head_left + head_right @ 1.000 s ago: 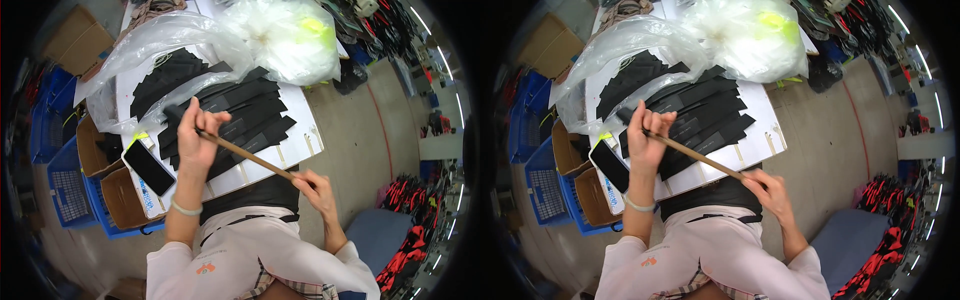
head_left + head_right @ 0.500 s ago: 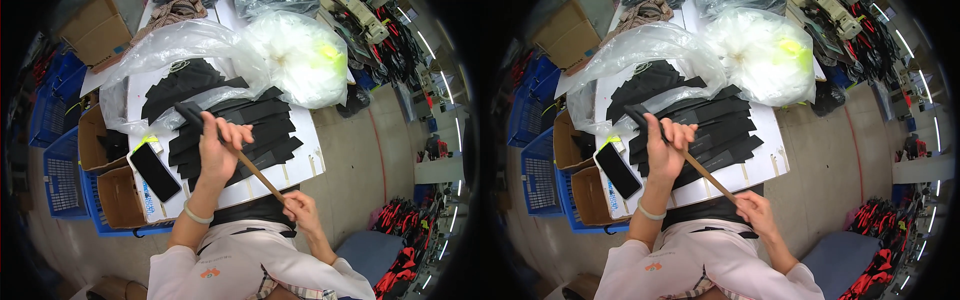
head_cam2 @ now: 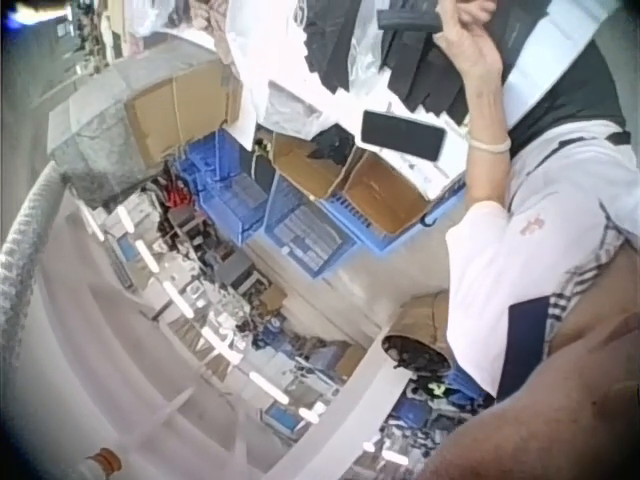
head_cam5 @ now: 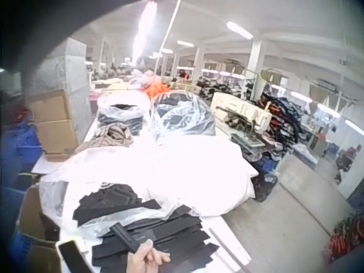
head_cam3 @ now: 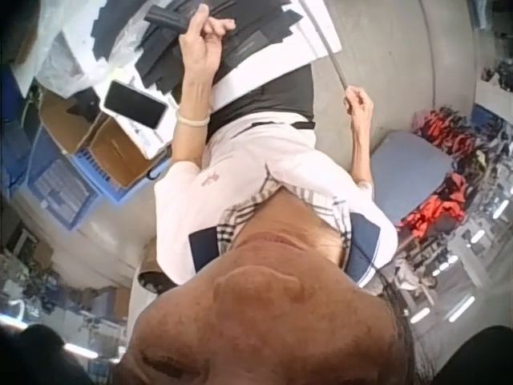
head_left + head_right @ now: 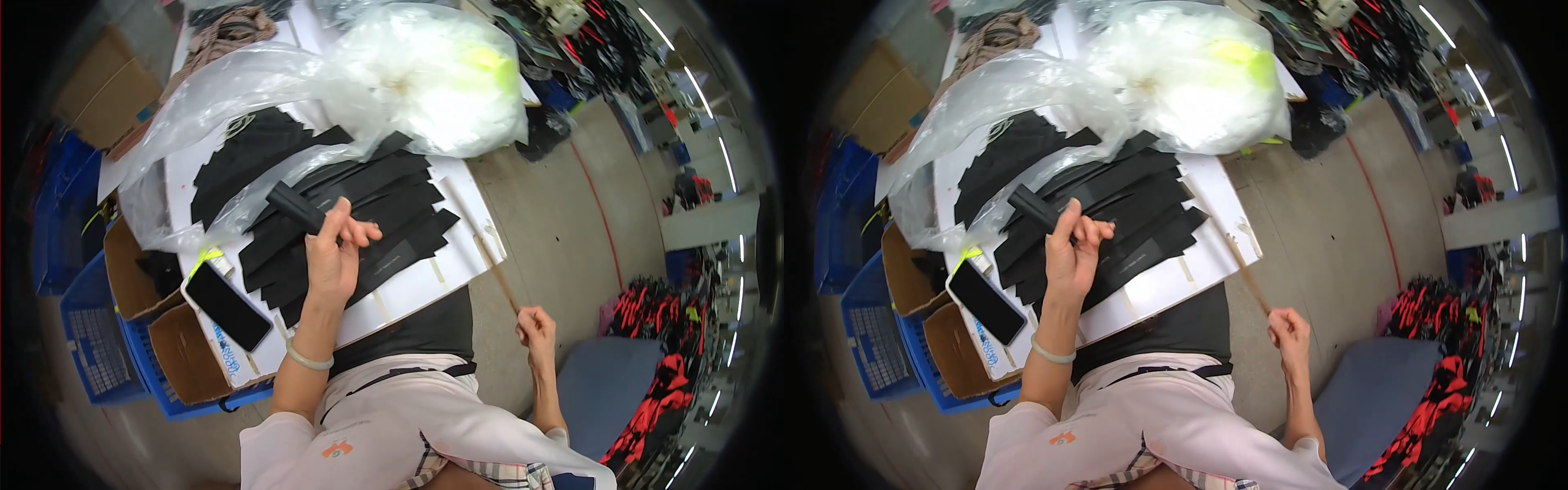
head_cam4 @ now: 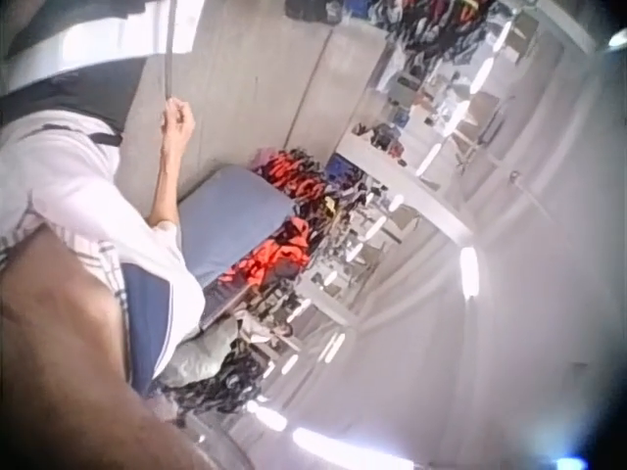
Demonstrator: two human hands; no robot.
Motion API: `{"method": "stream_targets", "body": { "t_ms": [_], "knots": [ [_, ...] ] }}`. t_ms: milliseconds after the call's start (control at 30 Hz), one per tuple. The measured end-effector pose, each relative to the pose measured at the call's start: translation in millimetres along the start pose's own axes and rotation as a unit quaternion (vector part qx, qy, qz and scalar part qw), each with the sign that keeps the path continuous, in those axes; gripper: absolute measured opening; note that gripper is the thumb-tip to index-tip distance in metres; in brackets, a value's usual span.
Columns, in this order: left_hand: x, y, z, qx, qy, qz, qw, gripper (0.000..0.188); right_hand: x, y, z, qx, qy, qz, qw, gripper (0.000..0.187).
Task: Using a wooden rod to turn black fabric tubes inside out and folding the ends as part of a manufacturing process.
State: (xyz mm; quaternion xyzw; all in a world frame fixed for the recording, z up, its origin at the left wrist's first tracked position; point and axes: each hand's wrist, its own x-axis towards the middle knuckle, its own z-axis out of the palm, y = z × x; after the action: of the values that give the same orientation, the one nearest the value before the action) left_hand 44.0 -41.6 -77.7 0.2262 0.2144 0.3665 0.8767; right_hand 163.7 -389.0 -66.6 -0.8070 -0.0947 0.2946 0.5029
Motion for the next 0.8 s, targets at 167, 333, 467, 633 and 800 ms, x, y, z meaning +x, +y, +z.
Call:
{"method": "stream_targets", "body": {
  "t_ms": [167,333,467,633,800],
  "knots": [
    [-29.4,-29.4,16.2,0.025,-0.101,-0.172,0.98,0.037,50.9,5.7,26.9,-0.199,0.166,-0.125,0.958,0.016],
    [-48.0,-33.7,16.7,-0.025,-0.206,-0.306,0.929,0.033,117.9,3.1,80.4,-0.266,0.203,-0.299,0.894,0.015],
    [-51.5,-38.4,10.4,-0.06,-0.299,-0.377,0.875,0.032,135.8,-14.8,89.7,-0.333,0.201,-0.363,0.847,0.017],
    [-61.6,-36.7,11.2,-0.102,-0.356,-0.443,0.817,0.032,91.2,-118.0,117.1,0.174,-0.226,-0.164,0.944,0.023],
    [-68.3,-29.6,23.4,-0.004,-0.316,-0.422,0.85,0.017,85.7,-133.0,134.1,0.273,-0.348,-0.094,0.892,0.013]
  ]
}}
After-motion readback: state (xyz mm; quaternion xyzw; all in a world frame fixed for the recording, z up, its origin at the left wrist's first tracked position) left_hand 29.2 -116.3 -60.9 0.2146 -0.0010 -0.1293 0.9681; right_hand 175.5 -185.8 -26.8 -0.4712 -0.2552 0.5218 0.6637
